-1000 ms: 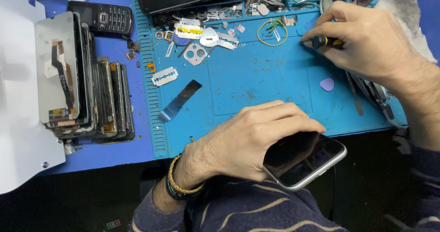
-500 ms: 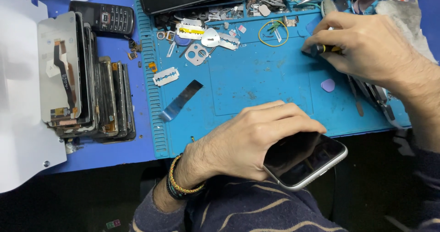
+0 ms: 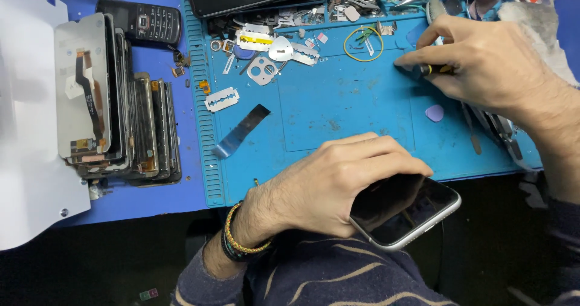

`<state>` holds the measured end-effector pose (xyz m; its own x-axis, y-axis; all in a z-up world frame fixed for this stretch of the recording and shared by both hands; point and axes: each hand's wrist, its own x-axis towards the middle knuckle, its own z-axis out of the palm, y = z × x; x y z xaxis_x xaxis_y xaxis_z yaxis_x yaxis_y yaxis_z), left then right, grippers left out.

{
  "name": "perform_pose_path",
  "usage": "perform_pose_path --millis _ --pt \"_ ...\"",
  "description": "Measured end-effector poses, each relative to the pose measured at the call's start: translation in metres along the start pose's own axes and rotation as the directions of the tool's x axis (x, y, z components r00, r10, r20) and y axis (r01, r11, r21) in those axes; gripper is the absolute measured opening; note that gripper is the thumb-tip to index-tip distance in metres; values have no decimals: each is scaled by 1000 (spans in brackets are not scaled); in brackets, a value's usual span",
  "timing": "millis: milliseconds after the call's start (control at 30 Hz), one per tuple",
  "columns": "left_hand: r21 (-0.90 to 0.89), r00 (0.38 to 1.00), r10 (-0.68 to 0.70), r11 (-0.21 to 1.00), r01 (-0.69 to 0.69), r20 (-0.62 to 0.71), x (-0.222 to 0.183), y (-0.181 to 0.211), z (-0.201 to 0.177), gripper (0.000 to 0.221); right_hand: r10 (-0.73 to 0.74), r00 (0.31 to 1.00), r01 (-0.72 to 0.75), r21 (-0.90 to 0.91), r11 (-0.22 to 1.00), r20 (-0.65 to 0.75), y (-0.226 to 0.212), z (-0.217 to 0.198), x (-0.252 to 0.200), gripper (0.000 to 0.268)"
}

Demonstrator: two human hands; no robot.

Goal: The person cleans the charging port of a smartphone. They insert a screwdriver into the port, wipe the phone with a cloth, scrape the port area with a blade, and rub the port edge with an orange abrasive pad while holding the phone.

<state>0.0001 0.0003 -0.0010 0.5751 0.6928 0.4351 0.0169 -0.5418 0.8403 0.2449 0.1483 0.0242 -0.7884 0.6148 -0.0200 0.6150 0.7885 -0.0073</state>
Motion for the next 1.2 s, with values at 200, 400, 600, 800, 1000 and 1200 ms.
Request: perform_pose_path --millis 200,400,600,800,1000,1200 --pt "-5 1000 3 1000 -3 1 0 0 0 64 29 999 -29 -2 1000 45 2 -1 -3 46" --pt "-24 1000 12 1000 -12 -5 0 -1 0 63 -17 999 17 10 1000 -45 10 0 -5 45" --pt "-31 1000 10 999 -10 -11 -1 -3 1 61 25 982 -30 -23 999 -187 1 -13 -6 32" --pt "-6 1000 -6 1000 6 -27 -1 -1 4 61 54 973 -42 57 998 -223 -5 -20 -8 31" --pt "202 982 -63 974 98 -175 11 21 21 57 161 953 -108 207 972 -257 -1 -6 -40 37" --pt "634 942 -60 726 267 -329 15 16 20 49 274 902 -188 267 945 -335 8 27 -79 31"
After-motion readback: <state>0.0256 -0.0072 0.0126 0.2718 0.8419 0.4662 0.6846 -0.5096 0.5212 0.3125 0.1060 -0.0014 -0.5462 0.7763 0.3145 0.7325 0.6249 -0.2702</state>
